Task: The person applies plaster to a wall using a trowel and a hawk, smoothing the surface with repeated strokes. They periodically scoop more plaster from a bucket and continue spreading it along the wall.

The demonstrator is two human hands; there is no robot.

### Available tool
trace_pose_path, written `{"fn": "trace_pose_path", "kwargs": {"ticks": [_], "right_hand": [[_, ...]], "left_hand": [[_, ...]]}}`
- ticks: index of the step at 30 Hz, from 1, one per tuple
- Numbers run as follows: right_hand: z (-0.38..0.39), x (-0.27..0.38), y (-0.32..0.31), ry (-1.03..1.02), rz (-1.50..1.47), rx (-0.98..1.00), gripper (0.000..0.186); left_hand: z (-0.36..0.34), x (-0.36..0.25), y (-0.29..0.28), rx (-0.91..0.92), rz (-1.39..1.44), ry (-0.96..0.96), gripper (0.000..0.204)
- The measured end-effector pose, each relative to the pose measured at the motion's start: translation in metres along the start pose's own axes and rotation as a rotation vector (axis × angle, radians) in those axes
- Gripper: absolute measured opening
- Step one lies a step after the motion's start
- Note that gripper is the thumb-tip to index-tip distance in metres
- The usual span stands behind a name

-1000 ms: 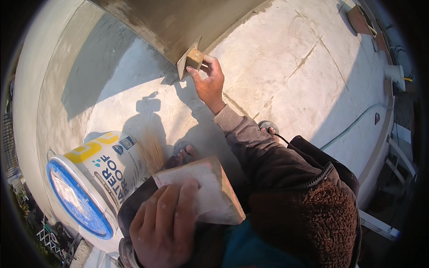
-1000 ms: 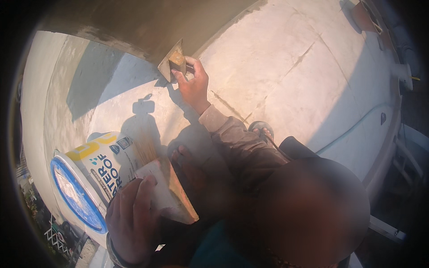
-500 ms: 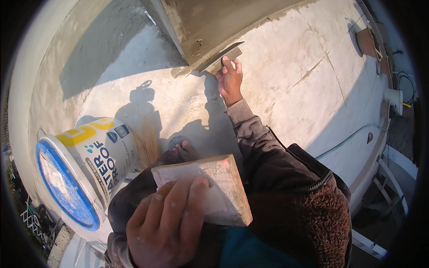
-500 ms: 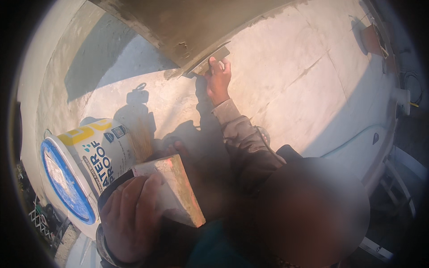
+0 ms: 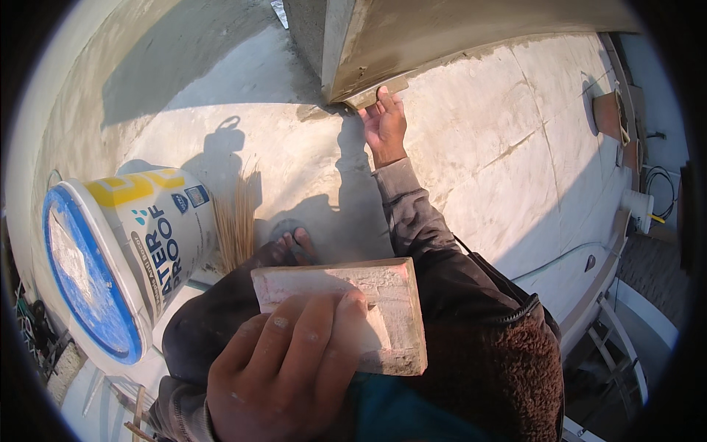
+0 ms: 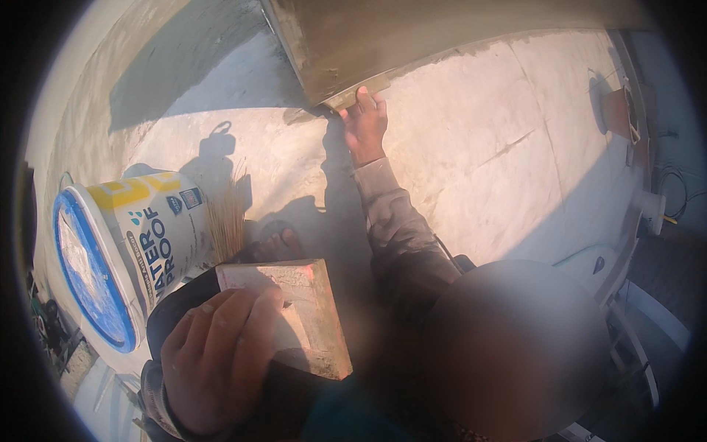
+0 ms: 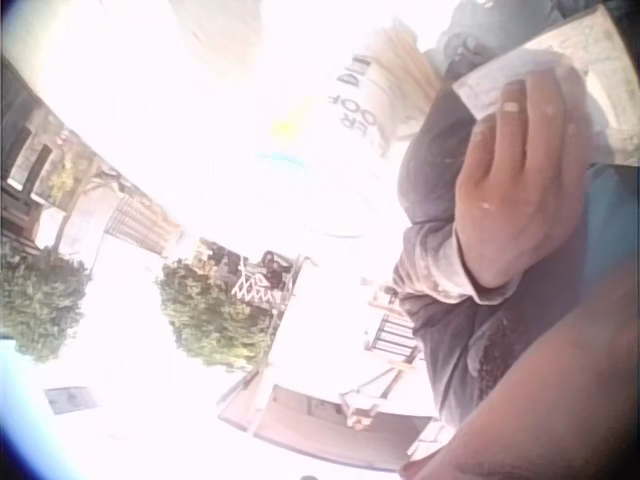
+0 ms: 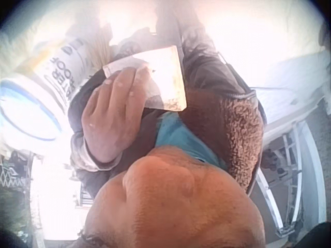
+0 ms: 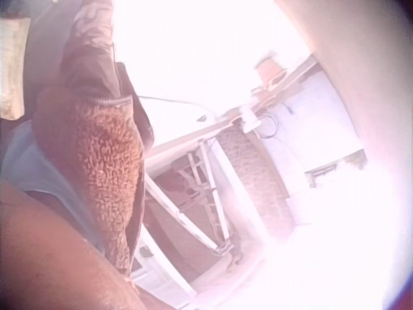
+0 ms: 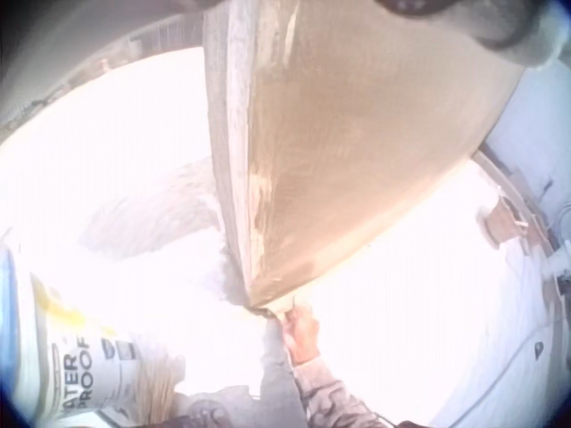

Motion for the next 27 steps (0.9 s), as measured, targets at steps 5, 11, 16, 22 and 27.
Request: {"fn": "trace_pose_path", "kwargs": {"ticks": [5,11,16,22,27], "right_hand": [[0.023,0.022,0.032,-0.048,0.022,0.073,0.036],[0.051,0.057,0.069,-0.104,0.047,0.096,0.034],[0.073,0.080,0.099,-0.124,0.022,0.139,0.036],[0.112,0.113,0.142,-0.113,-0.175,0.187,0.037],[0.112,0.141,0.128,-0.341,-0.170,0.294,0.033]], "left_hand": [[0.000,0.002,0.002,-0.039,0.020,0.020,0.031],[-0.001,0.004,0.001,-0.063,-0.020,0.026,0.031],[0.012,0.014,0.021,-0.196,-0.062,0.067,0.033],[0.005,0.008,0.006,-0.161,-0.099,0.034,0.030],[-0.001,0.002,-0.009,-0.062,-0.056,0.047,0.032]]}}
Point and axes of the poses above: each hand's wrist, its own z-axis away from the middle knuckle, its own y-axis out of the palm, x = y × z, the point moved 1 cm from there along -z, towards the middle knuckle, and after that the axes turned 1 degree about -y, right-handed, at the moved point
